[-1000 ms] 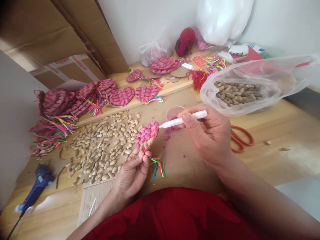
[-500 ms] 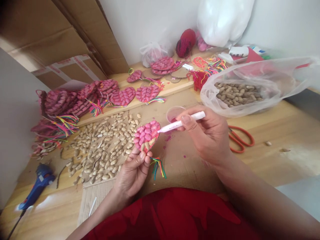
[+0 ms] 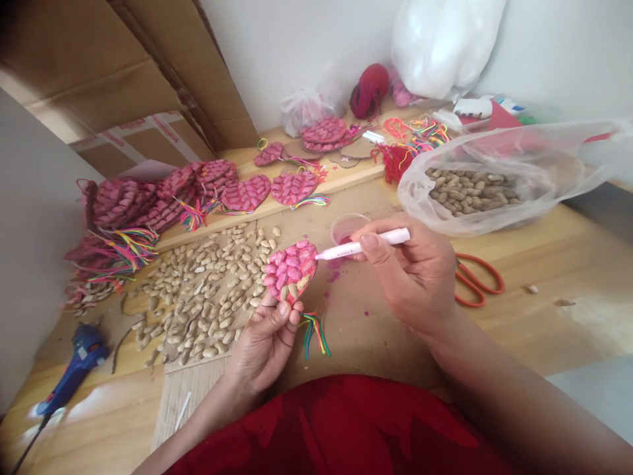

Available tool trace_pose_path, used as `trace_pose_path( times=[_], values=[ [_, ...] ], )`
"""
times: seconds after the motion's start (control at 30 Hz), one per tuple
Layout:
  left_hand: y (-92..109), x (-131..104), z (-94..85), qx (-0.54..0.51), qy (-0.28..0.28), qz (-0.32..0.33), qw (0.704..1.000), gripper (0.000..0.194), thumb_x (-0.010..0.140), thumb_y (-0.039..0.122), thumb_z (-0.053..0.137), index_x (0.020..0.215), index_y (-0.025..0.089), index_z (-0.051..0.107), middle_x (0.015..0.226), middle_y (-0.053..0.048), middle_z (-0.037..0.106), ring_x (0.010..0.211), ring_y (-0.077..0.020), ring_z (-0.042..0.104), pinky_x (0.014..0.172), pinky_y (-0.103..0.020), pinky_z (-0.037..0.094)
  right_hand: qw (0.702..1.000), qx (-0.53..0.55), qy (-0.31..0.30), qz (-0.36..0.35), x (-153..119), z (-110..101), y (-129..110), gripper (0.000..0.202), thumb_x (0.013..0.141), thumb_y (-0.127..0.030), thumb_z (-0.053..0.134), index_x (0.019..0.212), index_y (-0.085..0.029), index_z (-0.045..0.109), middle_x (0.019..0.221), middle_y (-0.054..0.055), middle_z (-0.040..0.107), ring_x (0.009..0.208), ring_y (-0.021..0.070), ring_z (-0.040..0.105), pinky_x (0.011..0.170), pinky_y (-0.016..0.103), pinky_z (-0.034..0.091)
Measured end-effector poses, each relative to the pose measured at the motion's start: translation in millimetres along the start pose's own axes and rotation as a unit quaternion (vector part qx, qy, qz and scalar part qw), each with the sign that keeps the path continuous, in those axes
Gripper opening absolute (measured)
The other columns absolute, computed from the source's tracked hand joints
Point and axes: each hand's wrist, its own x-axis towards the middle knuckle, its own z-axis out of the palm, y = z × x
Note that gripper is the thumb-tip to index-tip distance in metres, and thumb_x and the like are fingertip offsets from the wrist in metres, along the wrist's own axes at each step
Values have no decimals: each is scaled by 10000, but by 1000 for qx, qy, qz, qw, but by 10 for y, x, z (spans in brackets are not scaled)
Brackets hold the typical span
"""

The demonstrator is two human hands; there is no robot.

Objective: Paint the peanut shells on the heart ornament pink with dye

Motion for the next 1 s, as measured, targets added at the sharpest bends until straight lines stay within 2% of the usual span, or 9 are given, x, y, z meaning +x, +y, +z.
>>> trace_pose_path(
  times=[0.13,0.27,0.5,0.7,0.8,0.87,1.0],
  values=[
    [-5,2,-1,-8,7,-1,1000,318,711,31,787,993,161,718,884,-5,715,733,-75,696,677,-120,585,1000,-12,-13,-20,3,5,-16,95,869,-174,611,860,-198,702,743,13,661,743,158,628,703,339,479],
    [0,8,10,-10,16,5,1000,337,703,26,792,1003,159,718,872,0,717,734,-75,700,676,-121,588,999,0,2,-44,11,27,-12,110,877,-171,592,872,-202,697,722,14,647,741,173,621,717,369,478],
    [-7,20,-5,-6,16,18,1000,301,722,40,785,994,150,716,890,-5,728,750,-81,705,675,-124,589,993,-67,-40,-83,-11,4,-1,99,841,-126,619,875,-179,695,801,51,678,833,199,634,783,403,480],
    [-13,29,-6,9,15,28,999,285,725,49,786,979,153,712,888,-3,729,764,-86,709,684,-127,587,991,-79,-49,-94,-33,13,4,106,836,-135,623,895,-185,696,833,47,685,844,199,638,777,400,484],
    [-10,28,-5,12,15,31,999,277,722,47,788,963,157,707,875,5,726,766,-84,709,686,-126,586,989,-106,-40,-92,-19,10,4,89,838,-147,628,876,-185,699,819,44,686,832,192,637,784,392,482],
    [-8,29,-7,12,14,30,999,289,723,49,789,974,164,705,881,8,724,768,-81,708,688,-125,586,988,-120,-14,-91,4,-16,20,68,842,-169,632,863,-182,695,800,40,682,799,181,635,762,375,483],
    [-10,39,-10,13,13,27,999,306,728,60,790,998,174,702,867,14,716,765,-80,708,680,-122,589,964,-248,29,-92,78,-114,110,77,854,-251,642,884,-193,682,820,35,699,788,172,631,773,355,480]
  ],
)
